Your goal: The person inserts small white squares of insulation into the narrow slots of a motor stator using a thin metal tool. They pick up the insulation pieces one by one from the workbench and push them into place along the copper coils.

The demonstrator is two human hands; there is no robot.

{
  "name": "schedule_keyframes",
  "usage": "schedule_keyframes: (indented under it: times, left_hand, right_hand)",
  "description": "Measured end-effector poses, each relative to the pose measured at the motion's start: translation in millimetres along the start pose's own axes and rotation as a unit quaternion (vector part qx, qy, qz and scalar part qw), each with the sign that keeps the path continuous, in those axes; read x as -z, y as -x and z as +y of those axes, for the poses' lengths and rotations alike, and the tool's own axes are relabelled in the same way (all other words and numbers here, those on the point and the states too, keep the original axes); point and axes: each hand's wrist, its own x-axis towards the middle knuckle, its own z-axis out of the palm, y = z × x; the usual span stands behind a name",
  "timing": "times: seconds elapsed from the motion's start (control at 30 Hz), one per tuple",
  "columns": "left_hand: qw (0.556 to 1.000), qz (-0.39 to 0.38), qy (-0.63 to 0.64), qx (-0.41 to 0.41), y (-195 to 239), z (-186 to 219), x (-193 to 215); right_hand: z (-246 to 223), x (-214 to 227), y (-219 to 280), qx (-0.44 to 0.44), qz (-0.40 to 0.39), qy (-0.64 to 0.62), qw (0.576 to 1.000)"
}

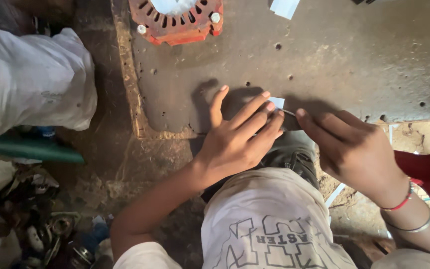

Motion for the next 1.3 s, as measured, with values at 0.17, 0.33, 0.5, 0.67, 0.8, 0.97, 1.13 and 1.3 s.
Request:
schedule_keyframes:
  times: [0.17,0.33,0.5,0.67,0.8,0.97,1.13,1.3]
  left_hand:
    - [0.999,0.021,-0.021,-0.014,-1.0,-6.1,-8.2]
    - [1.0,0.015,-0.016,0.009,-6.1,-2.9,-8.4]
    - [1.0,0.01,-0.01,0.019,-7.3,3.2,-5.5]
    - [0.996,-0.072,0.053,-0.028,4.5,-1.6,18.6]
    - [0.967,-0.029,0.213,0.141,-11.2,2.8,16.5]
    - [0.984,0.055,0.086,0.144,-18.5,6.4,6.1]
    - [0.999,-0.002,-0.014,0.031,2.5,2.3,0.5]
    - [0.998,0.005,-0.049,-0.044,14.3,-3.3,-1.1]
  right_hand:
    - [1.7,2.2,-5.8,-0.025,-0.033,-0.009,0.999]
    - [-11.7,-3.9,-6.5,-0.056,-0.02,0.057,0.997]
    - [-28.2,-9.7,-1.6,-0.077,0.042,0.082,0.993]
    - [-39.8,-6.6,9.9,-0.075,0.061,0.103,0.99]
    - [-29.2,-14.8,20.2,-0.101,0.038,0.014,0.994]
    - [-30.8,-13.1,19.1,-0.092,0.036,0.018,0.995]
    - [-25.8,-5.3,14.1,-0.094,0.028,0.011,0.995]
    - [-18.0,1.7,8.7,-0.101,0.011,-0.034,0.994]
